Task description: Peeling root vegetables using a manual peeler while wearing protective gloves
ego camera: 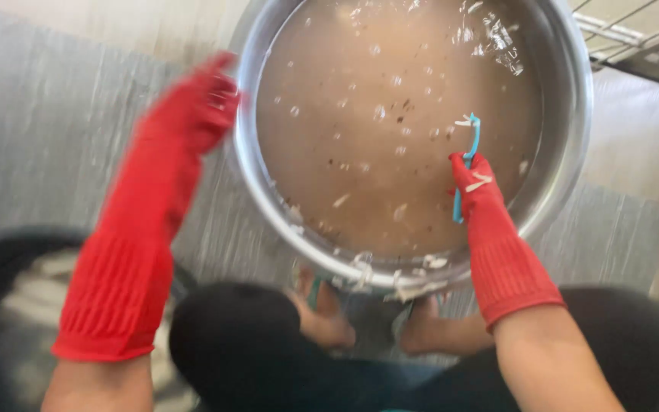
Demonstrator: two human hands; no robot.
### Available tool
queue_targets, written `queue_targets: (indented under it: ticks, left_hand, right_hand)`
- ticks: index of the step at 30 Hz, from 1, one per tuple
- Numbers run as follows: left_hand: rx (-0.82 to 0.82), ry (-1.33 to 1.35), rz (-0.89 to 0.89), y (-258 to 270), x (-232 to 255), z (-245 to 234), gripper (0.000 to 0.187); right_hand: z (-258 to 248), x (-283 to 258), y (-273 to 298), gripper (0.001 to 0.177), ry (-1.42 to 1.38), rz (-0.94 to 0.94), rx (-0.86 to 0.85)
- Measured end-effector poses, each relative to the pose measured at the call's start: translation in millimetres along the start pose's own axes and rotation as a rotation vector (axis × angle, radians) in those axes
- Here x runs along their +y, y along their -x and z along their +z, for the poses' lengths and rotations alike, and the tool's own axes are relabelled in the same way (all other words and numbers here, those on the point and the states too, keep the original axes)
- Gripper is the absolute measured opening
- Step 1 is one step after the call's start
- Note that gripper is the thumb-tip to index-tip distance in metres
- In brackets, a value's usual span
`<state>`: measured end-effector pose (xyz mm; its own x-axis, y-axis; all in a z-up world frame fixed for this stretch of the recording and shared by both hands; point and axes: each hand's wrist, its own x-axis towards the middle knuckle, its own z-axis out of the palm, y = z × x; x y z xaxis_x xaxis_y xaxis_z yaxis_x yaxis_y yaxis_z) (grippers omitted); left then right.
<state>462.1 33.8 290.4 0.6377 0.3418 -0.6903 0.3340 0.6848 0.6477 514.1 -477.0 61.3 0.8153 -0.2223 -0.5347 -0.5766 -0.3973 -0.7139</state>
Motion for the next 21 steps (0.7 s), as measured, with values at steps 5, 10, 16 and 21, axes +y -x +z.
queue_targets:
  ticks: [5,10,16,21]
  left_hand:
    - [-0.344,-1.871,0.052,-161,-133,54,0.102]
    - [-0.201,-1.815,0.252,-305,-372,-44,0.055]
    - [-0.123,-1.702,-0.212,-183,-354,73,0.071]
    - [-0.404,-1.766,-0.18,-162,-417,72,0.069]
  right_hand:
    - [0,-4,-45,0.043,0.339,0.028,-0.098]
    - [37,20,-47,0.035,0.391,0.108,-0.152]
    - [77,-47,15,0.04,0.565,0.21,-0.155]
    - [59,-122,70,0.049,0.423,0.17,-0.231]
